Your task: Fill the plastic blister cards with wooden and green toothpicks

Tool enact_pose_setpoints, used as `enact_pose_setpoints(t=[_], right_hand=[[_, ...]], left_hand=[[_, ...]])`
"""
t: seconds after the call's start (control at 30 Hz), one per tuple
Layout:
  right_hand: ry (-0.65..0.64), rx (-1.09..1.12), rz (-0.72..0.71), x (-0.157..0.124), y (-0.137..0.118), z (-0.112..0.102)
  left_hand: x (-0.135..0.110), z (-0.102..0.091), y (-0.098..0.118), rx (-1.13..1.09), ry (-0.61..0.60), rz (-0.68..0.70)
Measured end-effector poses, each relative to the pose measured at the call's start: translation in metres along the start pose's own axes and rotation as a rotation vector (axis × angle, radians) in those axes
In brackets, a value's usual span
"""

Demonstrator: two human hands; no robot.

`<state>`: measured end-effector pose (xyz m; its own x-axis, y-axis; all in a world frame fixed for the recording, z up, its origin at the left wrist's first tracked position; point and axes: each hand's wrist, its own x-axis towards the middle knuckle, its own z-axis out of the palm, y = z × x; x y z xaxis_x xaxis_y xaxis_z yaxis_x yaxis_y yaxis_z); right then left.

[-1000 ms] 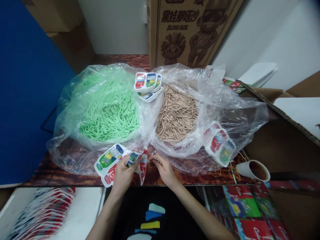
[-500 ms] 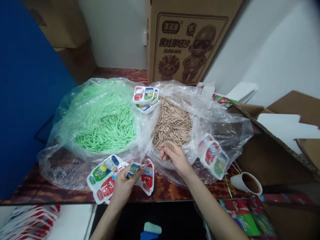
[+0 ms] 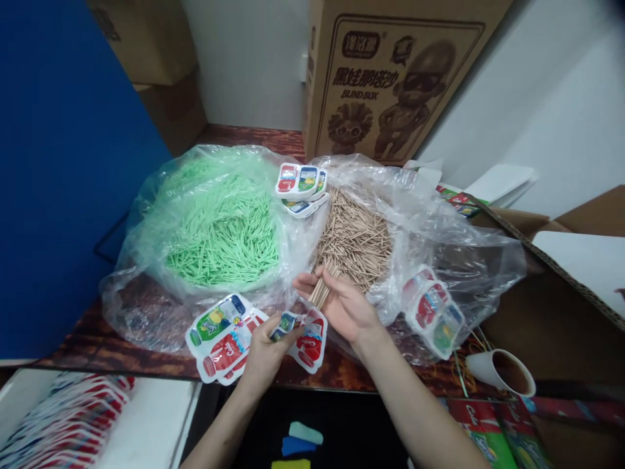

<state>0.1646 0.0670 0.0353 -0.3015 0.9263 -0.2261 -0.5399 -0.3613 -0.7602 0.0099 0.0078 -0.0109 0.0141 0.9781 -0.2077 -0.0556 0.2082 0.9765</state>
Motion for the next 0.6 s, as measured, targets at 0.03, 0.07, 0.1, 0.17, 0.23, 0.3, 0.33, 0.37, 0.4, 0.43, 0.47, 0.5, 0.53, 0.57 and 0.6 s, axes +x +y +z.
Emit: enact_pose_setpoints(t=[0.03, 0.07, 0.1, 0.17, 0.23, 0.3, 0.33, 0.37, 0.4, 0.43, 0.47, 0.5, 0.53, 0.57, 0.6], right_hand=[[0.003, -0.009, 0.017, -0.002, 0.002, 0.001], [0.011, -0.016, 0.032, -0.005, 0.003, 0.002], [0.025, -0.022, 0.035, -0.007, 0.004, 0.003], [0.07, -0.06, 0.011, -0.013, 0.006, 0.004], [0.098, -0.14, -0.024, -0.018, 0.007, 0.004], [0.062, -0.23, -0.011, -0.021, 0.006, 0.003], [0.026, -0.26, 0.011, -0.023, 0.005, 0.003], [-0.015, -0.275, 0.037, -0.024, 0.004, 0.002], [-0.053, -0.28, 0.062, -0.025, 0.004, 0.001], [-0.084, -0.285, 0.082, -0.026, 0.003, -0.001], [-0.102, -0.295, 0.09, -0.027, 0.003, -0.002], [-0.112, -0.319, 0.094, -0.028, 0.003, -0.004], [-0.117, -0.357, 0.097, -0.029, 0.003, -0.005], [-0.121, -0.394, 0.097, -0.03, 0.003, -0.007], [-0.124, -0.422, 0.096, -0.031, 0.003, -0.008]], left_hand=[[0.0, -0.001, -0.003, -0.013, 0.004, -0.02], [0.0, -0.001, -0.006, -0.03, 0.009, -0.041], [0.001, -0.002, -0.009, -0.05, 0.015, -0.062], [0.001, -0.002, -0.013, -0.094, 0.017, -0.104], [0.002, -0.002, -0.016, -0.133, 0.001, -0.145], [0.002, -0.001, -0.015, -0.143, -0.026, -0.169], [0.002, -0.001, -0.013, -0.137, -0.038, -0.165], [0.002, 0.0, -0.011, -0.122, -0.043, -0.147], [0.002, 0.0, -0.009, -0.102, -0.043, -0.117], [0.002, 0.0, -0.007, -0.077, -0.041, -0.083], [0.002, 0.0, -0.005, -0.051, -0.031, -0.049], [0.002, -0.001, -0.003, -0.025, -0.019, -0.02], [0.002, -0.002, -0.002, -0.001, -0.004, 0.001], [0.001, -0.002, -0.002, 0.021, 0.008, 0.018], [0.001, -0.003, -0.002, 0.036, 0.017, 0.03]])
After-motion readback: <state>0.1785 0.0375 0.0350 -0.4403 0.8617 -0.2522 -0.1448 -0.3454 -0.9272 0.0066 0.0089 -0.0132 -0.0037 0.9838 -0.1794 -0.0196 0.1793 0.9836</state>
